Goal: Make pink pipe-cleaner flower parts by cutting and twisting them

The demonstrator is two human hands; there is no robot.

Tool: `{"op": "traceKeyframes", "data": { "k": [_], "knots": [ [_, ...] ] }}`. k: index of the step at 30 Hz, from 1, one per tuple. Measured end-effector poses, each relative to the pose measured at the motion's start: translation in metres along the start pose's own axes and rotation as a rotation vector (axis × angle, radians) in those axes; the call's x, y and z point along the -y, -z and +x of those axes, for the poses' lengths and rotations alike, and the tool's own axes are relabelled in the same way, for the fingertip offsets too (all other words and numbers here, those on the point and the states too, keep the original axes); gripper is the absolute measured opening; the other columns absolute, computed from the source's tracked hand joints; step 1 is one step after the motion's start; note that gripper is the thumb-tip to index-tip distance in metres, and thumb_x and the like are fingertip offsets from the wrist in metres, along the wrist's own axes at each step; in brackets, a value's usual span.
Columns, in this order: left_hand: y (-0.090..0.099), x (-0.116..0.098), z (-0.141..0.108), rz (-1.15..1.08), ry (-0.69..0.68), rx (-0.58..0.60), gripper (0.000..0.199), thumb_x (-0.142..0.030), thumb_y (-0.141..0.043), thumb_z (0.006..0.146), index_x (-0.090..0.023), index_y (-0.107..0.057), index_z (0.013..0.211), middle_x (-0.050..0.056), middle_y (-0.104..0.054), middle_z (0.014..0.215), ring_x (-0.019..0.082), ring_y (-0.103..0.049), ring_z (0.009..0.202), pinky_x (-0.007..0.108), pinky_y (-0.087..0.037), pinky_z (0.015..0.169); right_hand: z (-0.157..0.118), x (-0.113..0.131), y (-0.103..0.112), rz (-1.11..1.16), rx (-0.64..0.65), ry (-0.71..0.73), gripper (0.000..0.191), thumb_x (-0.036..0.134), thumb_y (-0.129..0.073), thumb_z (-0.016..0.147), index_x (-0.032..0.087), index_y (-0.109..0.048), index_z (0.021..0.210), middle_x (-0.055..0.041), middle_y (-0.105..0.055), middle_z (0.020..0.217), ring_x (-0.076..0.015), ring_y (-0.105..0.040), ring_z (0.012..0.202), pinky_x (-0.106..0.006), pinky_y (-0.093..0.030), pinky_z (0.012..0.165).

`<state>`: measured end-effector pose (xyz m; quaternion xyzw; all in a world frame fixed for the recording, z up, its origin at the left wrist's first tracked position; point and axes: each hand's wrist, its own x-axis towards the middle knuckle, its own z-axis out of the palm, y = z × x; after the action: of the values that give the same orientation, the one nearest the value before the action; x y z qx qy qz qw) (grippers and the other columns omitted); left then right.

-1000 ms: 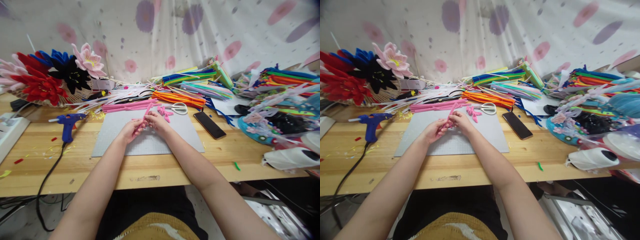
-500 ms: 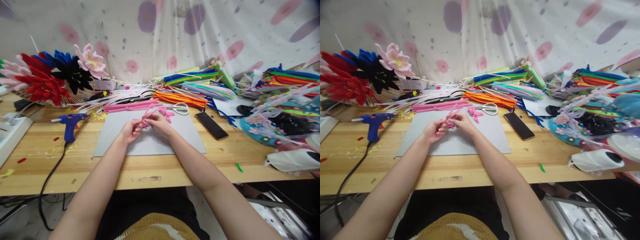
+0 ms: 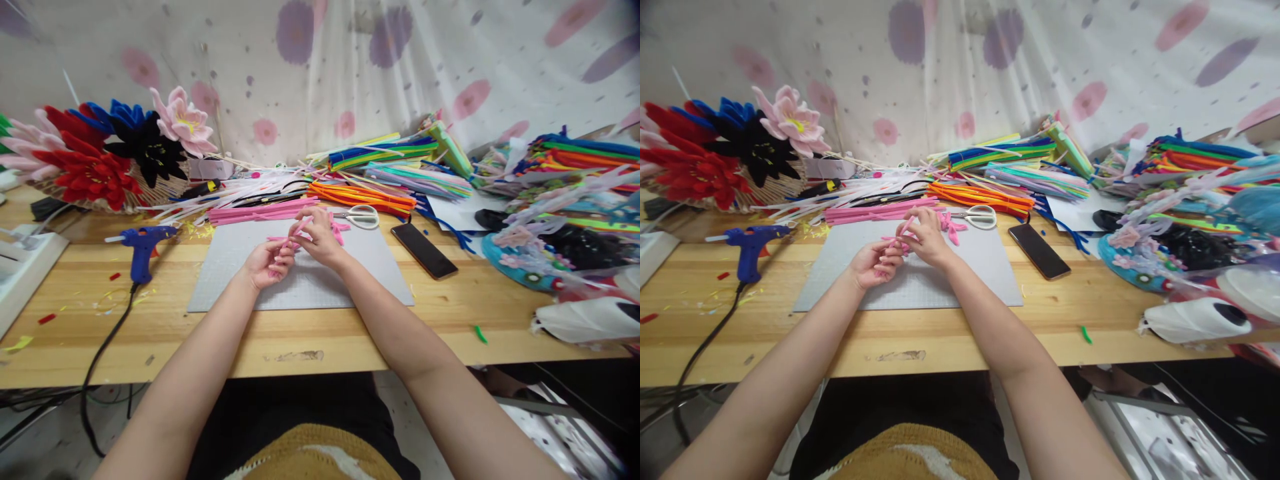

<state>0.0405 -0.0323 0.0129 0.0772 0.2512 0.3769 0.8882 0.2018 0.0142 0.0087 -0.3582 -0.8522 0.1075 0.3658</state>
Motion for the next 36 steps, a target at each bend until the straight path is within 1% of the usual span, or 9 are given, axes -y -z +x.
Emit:
{"op": "traceKeyframes", "data": {
  "k": [4, 8, 17, 20, 27, 29, 31, 34, 36],
  "knots": [
    [0.0, 0.002, 0.002, 0.011, 0.035, 0.017, 0.015, -0.017, -0.044, 0.087, -0.014, -0.05, 0.074, -0.003, -0.038, 0.052, 0.003, -0.039, 0.039, 0.006, -0.023, 0.027, 0.0, -0.006, 0.006, 0.072, 0.097, 0.07, 0.014, 0.032, -0.054, 0.083, 0.022, -0.064, 0.084, -0.0067, -0.06, 0.101, -0.023, -0.039, 0.106, -0.041, -0.023, 0.098],
    [0.0, 0.004, 0.004, 0.023, 0.033, 0.044, 0.015, -0.021, -0.045, 0.088, -0.014, -0.051, 0.076, -0.003, -0.04, 0.054, 0.002, -0.039, 0.04, 0.006, -0.024, 0.029, 0.001, -0.011, 0.007, 0.179, 0.109, -0.001, 0.015, 0.033, -0.055, 0.083, 0.02, -0.063, 0.083, -0.006, -0.062, 0.092, -0.0221, -0.042, 0.098, -0.04, -0.029, 0.094],
    [-0.003, 0.004, 0.005, -0.004, -0.033, 0.02, 0.02, -0.021, -0.041, 0.09, -0.014, -0.054, 0.076, -0.002, -0.045, 0.056, 0.003, -0.046, 0.046, 0.009, -0.041, 0.042, 0.012, -0.007, 0.013, 0.477, 0.194, -0.067, 0.015, 0.034, -0.056, 0.079, 0.02, -0.063, 0.077, -0.0028, -0.061, 0.082, -0.0174, -0.051, 0.083, -0.033, -0.037, 0.085],
    [-0.004, 0.005, 0.005, -0.002, -0.048, 0.024, 0.023, -0.022, -0.041, 0.09, -0.014, -0.055, 0.074, -0.002, -0.044, 0.055, 0.002, -0.045, 0.045, 0.008, -0.04, 0.042, 0.014, -0.005, 0.012, 0.537, 0.178, -0.093, 0.013, 0.032, -0.058, 0.076, 0.019, -0.06, 0.075, -0.0018, -0.059, 0.08, -0.0159, -0.051, 0.081, -0.03, -0.037, 0.082],
    [-0.009, 0.002, 0.007, 0.095, -0.116, -0.019, 0.024, -0.017, -0.041, 0.089, -0.012, -0.055, 0.069, -0.003, -0.041, 0.051, 0.002, -0.041, 0.041, 0.009, -0.037, 0.04, 0.019, 0.002, 0.011, 0.608, 0.186, -0.214, 0.013, 0.026, -0.054, 0.077, 0.019, -0.05, 0.067, 0.002, -0.05, 0.069, -0.0118, -0.045, 0.068, -0.025, -0.036, 0.064],
    [-0.01, 0.0, 0.008, 0.194, -0.168, -0.046, 0.022, -0.014, -0.044, 0.087, -0.011, -0.056, 0.07, -0.003, -0.042, 0.05, 0.002, -0.041, 0.04, 0.009, -0.036, 0.04, 0.021, 0.004, 0.014, 0.588, 0.199, -0.204, 0.012, 0.025, -0.054, 0.076, 0.018, -0.05, 0.067, 0.002, -0.05, 0.068, -0.0118, -0.045, 0.067, -0.025, -0.036, 0.064],
    [-0.01, -0.002, 0.01, 0.386, -0.28, -0.108, 0.016, -0.013, -0.049, 0.083, -0.011, -0.058, 0.069, -0.002, -0.046, 0.05, 0.003, -0.042, 0.041, 0.011, -0.036, 0.041, 0.024, 0.005, 0.018, 0.529, 0.213, -0.185, 0.012, 0.023, -0.055, 0.076, 0.018, -0.05, 0.066, 0.0018, -0.051, 0.068, -0.012, -0.045, 0.068, -0.025, -0.035, 0.065],
    [-0.01, -0.001, 0.013, 0.788, -0.53, -0.245, 0.012, -0.015, -0.058, 0.077, -0.013, -0.058, 0.065, 0.0, -0.054, 0.054, 0.007, -0.05, 0.047, 0.017, -0.041, 0.049, 0.025, 0.005, 0.021, 0.369, 0.222, -0.17, 0.013, 0.02, -0.055, 0.075, 0.018, -0.049, 0.064, 0.001, -0.051, 0.068, -0.0123, -0.045, 0.068, -0.026, -0.034, 0.066],
    [-0.01, 0.003, 0.015, 1.07, -0.724, -0.388, 0.013, -0.018, -0.062, 0.074, -0.016, -0.057, 0.061, 0.001, -0.055, 0.058, 0.012, -0.055, 0.058, 0.02, -0.04, 0.054, 0.025, 0.004, 0.018, 0.248, 0.223, -0.199, 0.013, 0.019, -0.056, 0.075, 0.017, -0.05, 0.064, 0.0, -0.053, 0.069, -0.0128, -0.045, 0.068, -0.026, -0.033, 0.066]
  ]
}}
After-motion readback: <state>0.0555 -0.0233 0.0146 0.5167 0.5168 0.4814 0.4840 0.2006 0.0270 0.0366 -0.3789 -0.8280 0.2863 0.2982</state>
